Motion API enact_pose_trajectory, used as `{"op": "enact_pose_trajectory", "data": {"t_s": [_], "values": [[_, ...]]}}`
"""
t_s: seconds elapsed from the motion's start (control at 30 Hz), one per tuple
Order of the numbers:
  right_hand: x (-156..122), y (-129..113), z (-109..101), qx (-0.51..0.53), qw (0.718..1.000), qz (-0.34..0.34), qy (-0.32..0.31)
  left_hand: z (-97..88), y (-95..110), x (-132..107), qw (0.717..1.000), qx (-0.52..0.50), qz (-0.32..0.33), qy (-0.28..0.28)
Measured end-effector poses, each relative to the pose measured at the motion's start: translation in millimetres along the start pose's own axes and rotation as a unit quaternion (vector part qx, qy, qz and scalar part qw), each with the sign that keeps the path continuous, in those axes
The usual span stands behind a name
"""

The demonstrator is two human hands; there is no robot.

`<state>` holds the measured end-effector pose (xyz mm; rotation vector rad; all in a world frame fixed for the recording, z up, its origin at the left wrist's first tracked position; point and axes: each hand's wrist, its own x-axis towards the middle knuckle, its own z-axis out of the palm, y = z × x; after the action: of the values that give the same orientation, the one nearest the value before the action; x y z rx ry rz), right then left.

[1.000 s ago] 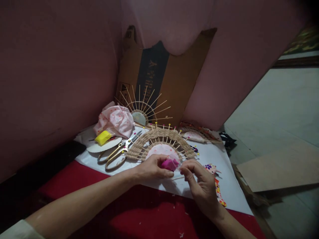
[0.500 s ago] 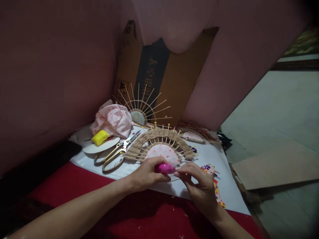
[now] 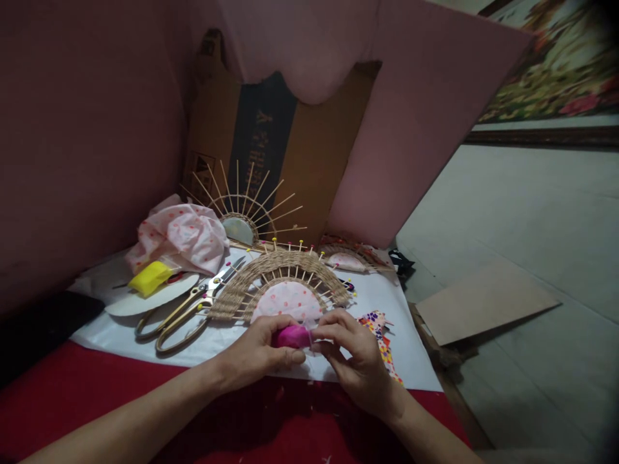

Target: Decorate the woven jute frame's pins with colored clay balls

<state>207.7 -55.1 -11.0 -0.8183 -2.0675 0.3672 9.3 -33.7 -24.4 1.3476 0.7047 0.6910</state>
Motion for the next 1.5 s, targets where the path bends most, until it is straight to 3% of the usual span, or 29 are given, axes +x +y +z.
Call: {"op": "enact_pose_trajectory", "data": {"t_s": [0.23,0.4,0.57,0.87,1.23,1.5], "values": [[2,-4,1,-0.043,0.999,0.008,-0.025,0.7,2,0,0.999,0.018,-0.012,0.026],[3,1,5,0.035,0.988,0.109,0.102,1.3,7,4,0.999,0.011,-0.007,0.03],[2,7,7,0.147,0.958,0.198,0.147,-2.6,9,5,0.999,0.009,-0.008,0.043],[4,-3,8,0.045,0.99,0.056,0.118,-2.0,9,6,0.998,0.043,-0.007,0.038],[2,2,7,0.042,0.994,0.032,0.094,0.5,9,3,0.999,0.025,-0.022,0.023],[3,1,5,0.029,0.996,0.056,0.063,-0.6,8,3,0.999,0.04,-0.014,0.024]]}}
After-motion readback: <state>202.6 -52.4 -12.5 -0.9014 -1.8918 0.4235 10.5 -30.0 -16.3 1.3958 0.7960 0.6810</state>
